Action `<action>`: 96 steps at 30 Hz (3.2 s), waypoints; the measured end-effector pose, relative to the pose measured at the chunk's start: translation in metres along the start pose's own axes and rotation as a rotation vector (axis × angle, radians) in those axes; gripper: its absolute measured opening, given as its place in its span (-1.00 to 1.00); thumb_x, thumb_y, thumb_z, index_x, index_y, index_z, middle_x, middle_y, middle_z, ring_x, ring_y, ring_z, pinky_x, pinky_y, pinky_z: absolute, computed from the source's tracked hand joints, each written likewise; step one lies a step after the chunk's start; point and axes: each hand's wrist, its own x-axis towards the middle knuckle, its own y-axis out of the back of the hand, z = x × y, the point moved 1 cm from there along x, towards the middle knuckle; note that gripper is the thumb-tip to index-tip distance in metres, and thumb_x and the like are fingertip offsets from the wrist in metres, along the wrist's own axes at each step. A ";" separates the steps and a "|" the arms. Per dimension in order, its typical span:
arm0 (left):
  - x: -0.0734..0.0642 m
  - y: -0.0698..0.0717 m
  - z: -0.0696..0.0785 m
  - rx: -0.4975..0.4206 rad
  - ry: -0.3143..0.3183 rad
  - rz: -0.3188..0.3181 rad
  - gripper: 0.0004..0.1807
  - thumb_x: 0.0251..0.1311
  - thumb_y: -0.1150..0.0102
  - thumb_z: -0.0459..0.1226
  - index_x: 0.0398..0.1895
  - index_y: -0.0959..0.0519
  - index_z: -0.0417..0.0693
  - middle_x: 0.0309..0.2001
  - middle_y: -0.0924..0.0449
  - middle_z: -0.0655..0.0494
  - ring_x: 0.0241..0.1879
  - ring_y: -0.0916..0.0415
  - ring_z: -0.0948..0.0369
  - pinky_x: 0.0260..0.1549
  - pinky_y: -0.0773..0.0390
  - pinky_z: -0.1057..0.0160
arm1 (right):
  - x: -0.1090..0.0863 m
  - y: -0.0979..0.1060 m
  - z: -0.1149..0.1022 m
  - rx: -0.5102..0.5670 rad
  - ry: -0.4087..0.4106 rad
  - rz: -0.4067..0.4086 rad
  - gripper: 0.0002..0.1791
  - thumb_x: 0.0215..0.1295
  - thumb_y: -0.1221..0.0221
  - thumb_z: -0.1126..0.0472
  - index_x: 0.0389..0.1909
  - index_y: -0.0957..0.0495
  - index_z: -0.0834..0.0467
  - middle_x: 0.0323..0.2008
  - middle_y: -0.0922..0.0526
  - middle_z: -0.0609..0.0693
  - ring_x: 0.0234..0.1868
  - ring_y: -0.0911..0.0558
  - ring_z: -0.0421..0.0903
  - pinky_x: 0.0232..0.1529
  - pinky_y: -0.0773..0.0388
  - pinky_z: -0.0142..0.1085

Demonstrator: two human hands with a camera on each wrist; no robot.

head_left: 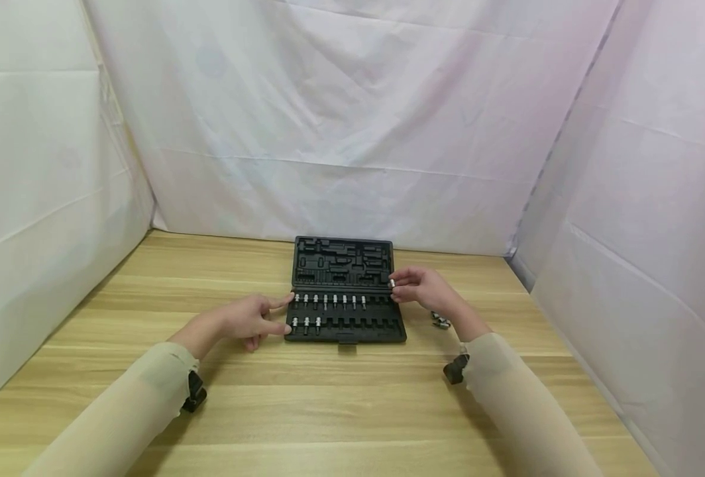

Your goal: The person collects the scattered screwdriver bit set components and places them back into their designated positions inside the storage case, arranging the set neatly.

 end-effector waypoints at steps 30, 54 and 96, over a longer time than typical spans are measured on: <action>-0.001 0.000 0.001 0.013 0.007 0.008 -0.02 0.48 -0.42 0.01 0.80 -0.09 0.13 -0.55 -0.55 0.01 -0.66 -0.51 0.21 -0.53 -0.75 0.16 | 0.029 -0.030 -0.007 -0.359 0.044 -0.009 -0.82 0.47 -0.44 0.21 0.01 -0.77 0.13 -0.08 -0.82 0.03 -0.06 -0.75 -0.07 0.05 -0.75 -0.10; -0.002 0.000 0.000 0.000 0.002 0.013 -0.02 0.46 -0.44 0.00 0.80 -0.10 0.12 -0.44 -0.54 -0.04 -0.62 -0.52 0.20 -0.53 -0.75 0.16 | 0.032 -0.028 0.002 -0.409 0.005 -0.041 -0.83 0.51 -0.42 0.13 0.03 -0.82 0.02 -0.07 -0.83 -0.04 -0.03 -0.72 -0.08 0.14 -0.71 -0.03; 0.000 -0.002 0.000 -0.001 0.000 0.020 -0.01 0.47 -0.43 -0.02 0.80 -0.10 0.07 -0.44 -0.51 -0.03 -0.62 -0.52 0.21 -0.55 -0.74 0.17 | 0.031 -0.030 0.001 -0.355 -0.037 -0.040 -0.91 0.50 -0.43 0.15 -0.07 -0.81 0.03 -0.19 -0.78 -0.01 -0.15 -0.66 -0.06 -0.04 -0.65 -0.17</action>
